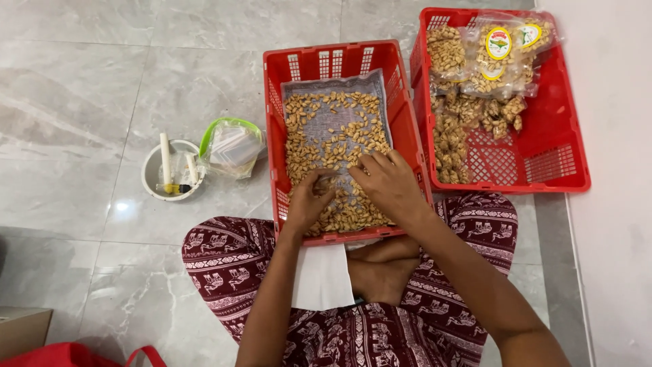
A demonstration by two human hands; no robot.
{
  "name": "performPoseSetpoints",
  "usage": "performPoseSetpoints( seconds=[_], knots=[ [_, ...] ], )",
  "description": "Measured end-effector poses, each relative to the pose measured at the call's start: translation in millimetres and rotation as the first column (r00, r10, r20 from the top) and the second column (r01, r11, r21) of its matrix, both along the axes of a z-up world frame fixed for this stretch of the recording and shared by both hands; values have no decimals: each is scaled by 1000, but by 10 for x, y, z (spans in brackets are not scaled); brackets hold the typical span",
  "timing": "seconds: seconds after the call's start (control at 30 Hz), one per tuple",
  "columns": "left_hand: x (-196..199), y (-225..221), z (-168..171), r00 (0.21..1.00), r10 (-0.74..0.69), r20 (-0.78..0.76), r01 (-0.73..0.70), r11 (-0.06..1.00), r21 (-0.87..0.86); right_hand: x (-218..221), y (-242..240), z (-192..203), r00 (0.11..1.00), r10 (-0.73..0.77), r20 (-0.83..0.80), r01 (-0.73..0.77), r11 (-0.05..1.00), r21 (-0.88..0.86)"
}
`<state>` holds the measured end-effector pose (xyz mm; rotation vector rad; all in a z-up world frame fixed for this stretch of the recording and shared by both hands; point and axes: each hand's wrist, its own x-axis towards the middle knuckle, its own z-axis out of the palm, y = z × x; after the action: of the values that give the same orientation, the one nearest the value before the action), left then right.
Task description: Sorting and inspecting nuts in a red plastic crate while sitting on the floor.
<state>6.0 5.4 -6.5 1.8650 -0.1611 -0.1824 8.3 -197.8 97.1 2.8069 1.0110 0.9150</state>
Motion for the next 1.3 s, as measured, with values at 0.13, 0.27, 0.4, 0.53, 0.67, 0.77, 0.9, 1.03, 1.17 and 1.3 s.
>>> performPoseSetpoints(
  seconds=[0.13,0.27,0.4,0.53,0.67,0.77,0.9,1.03,1.17,1.3],
  knots=[
    [22,13,-188,997,-56,-56,48,990,-135,2,-44,-38,1000,30,-4,-30,999,13],
    [-12,16,-80,994,-53,-94,29,971,-237,33,-110,77,999,33,-27,-33,999,-4],
    [-82,-15,100,996,-21,-85,-6,949,-315,49,-160,242,998,12,-60,-12,1000,-2],
    [-18,-28,-177,999,16,-33,-26,939,-342,39,-204,388,997,-17,-81,21,998,51],
    [-18,0,-189,999,11,-31,-23,916,-400,246,-499,-264,917,-147,-370,246,940,235],
    [2,11,-231,1000,14,-25,-24,902,-432,216,-493,-516,735,-197,-649,413,889,198],
    [34,35,-101,1000,-23,1,21,895,-446,127,-405,-1040,439,-161,-884,438,898,53],
    [-7,48,-95,999,-37,2,35,920,-391,-41,-165,-832,208,-45,-977,360,932,34],
    [-68,33,112,999,-47,-2,43,927,-372,-33,-130,-768,169,-17,-985,158,987,10],
    [-37,40,106,996,-33,78,58,935,-349,22,-239,-898,130,100,-986,213,969,127]
  ],
)
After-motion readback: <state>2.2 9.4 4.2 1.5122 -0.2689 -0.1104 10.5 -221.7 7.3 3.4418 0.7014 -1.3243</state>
